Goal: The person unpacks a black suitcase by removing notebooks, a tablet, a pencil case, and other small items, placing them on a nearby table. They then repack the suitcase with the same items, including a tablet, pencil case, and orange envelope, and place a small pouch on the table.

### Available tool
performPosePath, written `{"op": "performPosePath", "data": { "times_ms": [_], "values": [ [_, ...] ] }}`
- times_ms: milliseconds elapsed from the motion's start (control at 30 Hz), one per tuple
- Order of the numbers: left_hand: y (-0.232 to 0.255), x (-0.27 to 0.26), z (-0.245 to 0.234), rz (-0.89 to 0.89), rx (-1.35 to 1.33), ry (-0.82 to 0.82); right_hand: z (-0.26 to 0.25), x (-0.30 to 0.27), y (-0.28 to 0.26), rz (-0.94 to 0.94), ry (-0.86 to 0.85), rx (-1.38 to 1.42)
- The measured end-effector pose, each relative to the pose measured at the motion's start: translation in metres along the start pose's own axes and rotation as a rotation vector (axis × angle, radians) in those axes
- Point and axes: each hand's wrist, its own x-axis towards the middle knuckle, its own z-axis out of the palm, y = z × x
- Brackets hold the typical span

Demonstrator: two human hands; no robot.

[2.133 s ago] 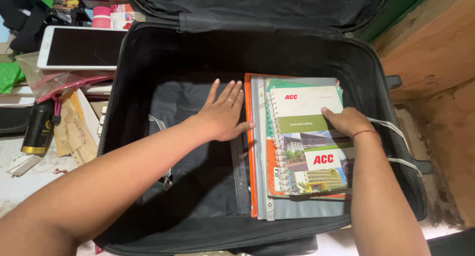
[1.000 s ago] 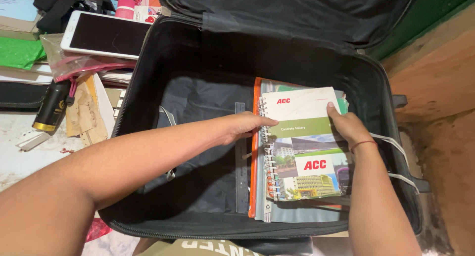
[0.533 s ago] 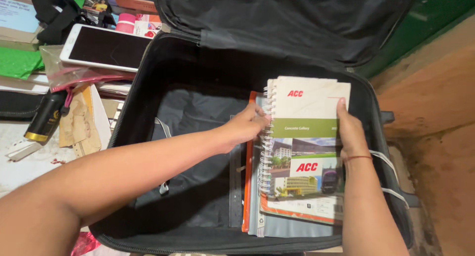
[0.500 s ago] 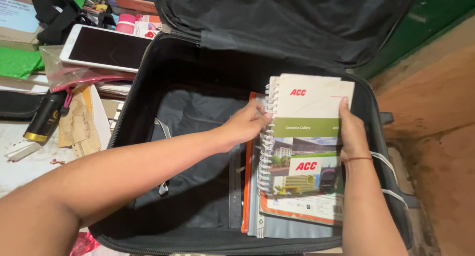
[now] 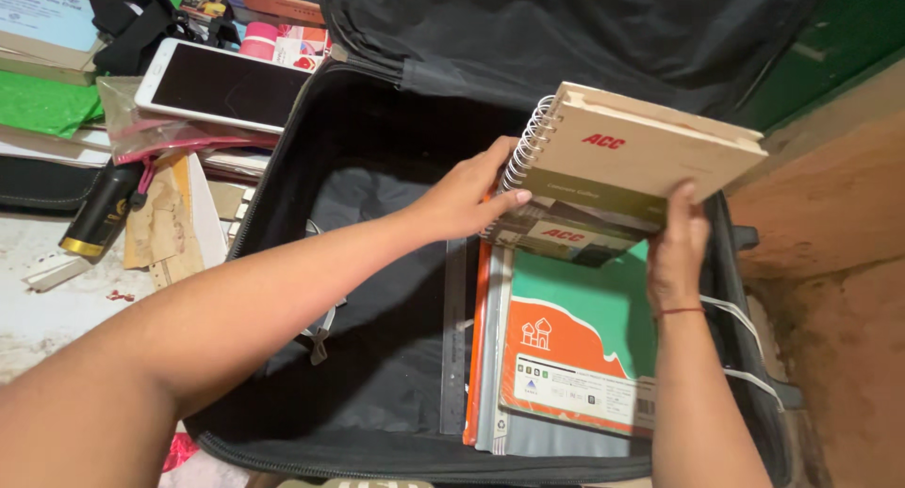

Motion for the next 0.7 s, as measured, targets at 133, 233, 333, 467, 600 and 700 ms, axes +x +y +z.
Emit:
{"op": "performPosePath", "data": {
  "times_ms": [133, 233, 333, 467, 600, 700],
  "values": [
    [-0.033, -0.003, 0.0, -0.208, 0.132, -0.168, -0.002, -0.003, 0.01, 0.248, -0.049, -0.105],
    [-0.055, -0.01, 0.005, -0.257, 0.152, -0.232, -0.011, -0.002, 0.022, 0.332, -0.102, -0.274],
    [-0.067, -0.016, 0.007, -0.318, 0.106, -0.23, -0.015, -0.006, 0.034, 0.355, -0.137, -0.37],
    [-0.064, -0.015, 0.004, -0.511, -0.043, -0.111, -0.01, -0.009, 0.041, 0.249, -0.211, -0.292],
    [-0.042, -0.009, 0.007, -0.702, -0.343, -0.026, -0.005, -0.007, 0.025, 0.162, -0.165, -0.162],
    [-0.02, 0.002, 0.003, -0.711, -0.42, -0.012, -0.001, -0.007, 0.001, 0.111, -0.055, -0.031]
  ]
}}
